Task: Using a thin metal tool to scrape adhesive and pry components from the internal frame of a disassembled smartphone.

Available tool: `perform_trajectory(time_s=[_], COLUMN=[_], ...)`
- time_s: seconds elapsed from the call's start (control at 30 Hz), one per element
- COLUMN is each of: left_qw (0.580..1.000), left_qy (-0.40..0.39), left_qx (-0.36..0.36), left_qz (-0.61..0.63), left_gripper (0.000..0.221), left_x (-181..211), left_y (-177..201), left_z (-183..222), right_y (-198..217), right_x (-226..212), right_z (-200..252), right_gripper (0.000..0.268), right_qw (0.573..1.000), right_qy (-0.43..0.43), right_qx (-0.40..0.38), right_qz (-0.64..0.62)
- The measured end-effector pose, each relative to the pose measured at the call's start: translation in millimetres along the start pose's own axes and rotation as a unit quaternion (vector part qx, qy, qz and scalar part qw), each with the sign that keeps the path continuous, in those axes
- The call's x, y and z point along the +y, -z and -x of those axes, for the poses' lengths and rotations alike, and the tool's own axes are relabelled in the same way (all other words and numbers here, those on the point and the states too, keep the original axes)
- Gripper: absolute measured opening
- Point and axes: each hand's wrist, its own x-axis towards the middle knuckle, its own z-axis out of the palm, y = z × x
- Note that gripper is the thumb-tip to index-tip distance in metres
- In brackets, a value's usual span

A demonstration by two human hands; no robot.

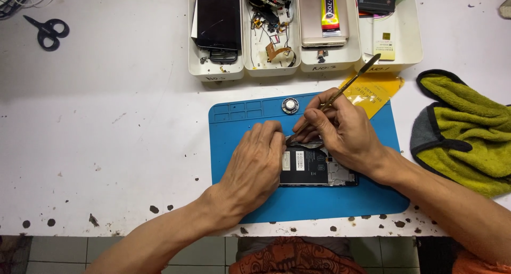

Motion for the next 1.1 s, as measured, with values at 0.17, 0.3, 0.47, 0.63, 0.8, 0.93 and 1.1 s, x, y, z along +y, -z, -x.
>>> perform_trajectory(time_s=[0.17,0.3,0.47,0.63,0.8,0.93,1.1], left_qw=[0.999,0.999,0.999,0.999,0.999,0.999,0.999], left_qy=[-0.007,-0.015,-0.024,-0.029,-0.023,-0.012,0.001], left_qx=[-0.016,-0.039,-0.043,-0.021,0.026,0.025,0.047], left_qz=[0.032,0.031,0.001,0.017,0.009,0.034,0.009], left_gripper=[0.014,0.016,0.016,0.011,0.008,0.009,0.005], left_x=[-4,-4,-4,-4,-3,1,2], left_y=[-1,1,0,3,12,27,17], left_z=[1,1,3,3,4,-1,4], right_y=[0,-2,-2,-1,-2,0,1], right_x=[0,0,3,6,2,0,2], right_z=[1,2,1,3,2,2,2], right_gripper=[0.019,0.018,0.018,0.017,0.018,0.018,0.017], right_qw=[1.000,1.000,1.000,1.000,1.000,1.000,1.000], right_qy=[0.010,0.013,0.016,0.002,-0.001,0.000,-0.005], right_qx=[0.007,0.017,0.015,0.011,0.016,0.016,0.004], right_qz=[0.006,0.005,0.007,0.004,-0.025,-0.015,-0.021])
